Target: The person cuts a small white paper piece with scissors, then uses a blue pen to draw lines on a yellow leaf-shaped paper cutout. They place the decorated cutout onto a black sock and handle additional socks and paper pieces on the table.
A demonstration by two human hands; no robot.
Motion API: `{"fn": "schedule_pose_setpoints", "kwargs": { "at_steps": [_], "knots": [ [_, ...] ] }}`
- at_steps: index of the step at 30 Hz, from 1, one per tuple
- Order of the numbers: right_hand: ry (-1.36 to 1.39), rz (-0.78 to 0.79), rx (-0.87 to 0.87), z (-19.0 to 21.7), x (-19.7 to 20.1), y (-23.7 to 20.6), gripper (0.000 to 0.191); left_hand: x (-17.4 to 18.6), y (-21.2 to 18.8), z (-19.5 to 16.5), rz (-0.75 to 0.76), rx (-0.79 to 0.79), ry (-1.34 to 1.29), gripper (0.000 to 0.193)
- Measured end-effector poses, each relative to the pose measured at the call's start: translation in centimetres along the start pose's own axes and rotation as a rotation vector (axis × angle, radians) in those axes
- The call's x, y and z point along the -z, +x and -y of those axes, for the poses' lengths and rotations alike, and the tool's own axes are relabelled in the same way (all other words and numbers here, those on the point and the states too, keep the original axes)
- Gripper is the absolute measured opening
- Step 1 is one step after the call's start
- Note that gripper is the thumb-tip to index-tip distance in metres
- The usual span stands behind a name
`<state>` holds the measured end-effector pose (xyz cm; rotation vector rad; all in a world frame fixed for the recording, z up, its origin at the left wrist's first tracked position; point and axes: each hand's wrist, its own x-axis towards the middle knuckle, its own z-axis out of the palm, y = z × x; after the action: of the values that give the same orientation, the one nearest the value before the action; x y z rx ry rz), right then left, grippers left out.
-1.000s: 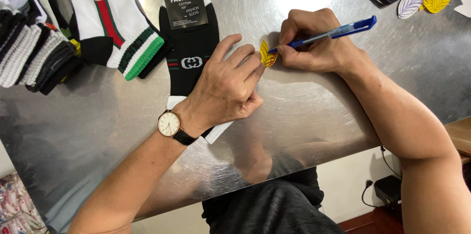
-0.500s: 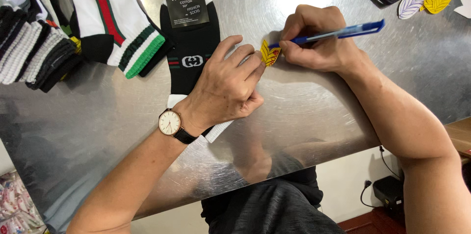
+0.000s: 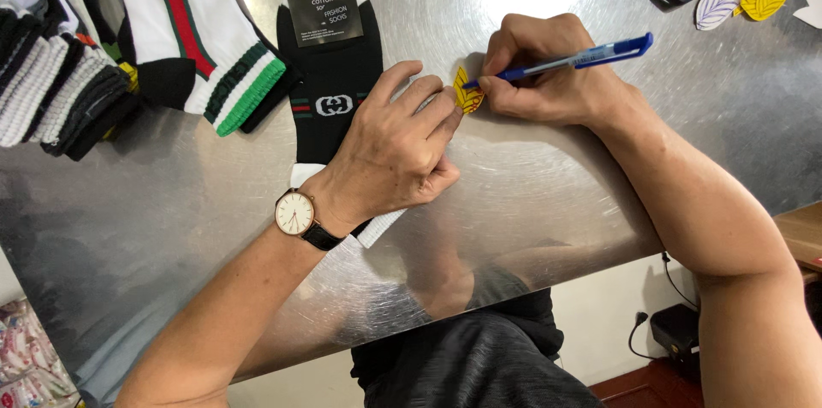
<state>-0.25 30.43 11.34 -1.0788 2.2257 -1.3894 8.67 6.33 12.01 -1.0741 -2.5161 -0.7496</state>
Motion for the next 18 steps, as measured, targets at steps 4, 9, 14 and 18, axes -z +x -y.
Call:
{"fn": "schedule_pose_setpoints", "kwargs": {
  "at_steps": [4, 9, 14, 18],
  "knots": [
    [-0.03, 0.006, 0.025, 0.16, 0.1, -0.01, 0.019, -0.03, 0.02, -0.09, 0.001, 0.002, -0.001, 0.03],
    [-0.048, -0.002, -0.002, 0.25, 0.11, 0.04, 0.02, -0.1, 0.05, -0.03, -0.002, -0.005, -0.003, 0.032],
    [-0.051, -0.005, 0.007, 0.46, -0.05, 0.08, 0.02, -0.13, -0.02, -0.03, -0.011, -0.003, -0.002, 0.031],
    [-0.058, -0.022, 0.008, 0.66, -0.17, 0.19, 0.02, 0.06, 0.01, -0.07, -0.008, 0.004, -0.007, 0.031]
  ]
}}
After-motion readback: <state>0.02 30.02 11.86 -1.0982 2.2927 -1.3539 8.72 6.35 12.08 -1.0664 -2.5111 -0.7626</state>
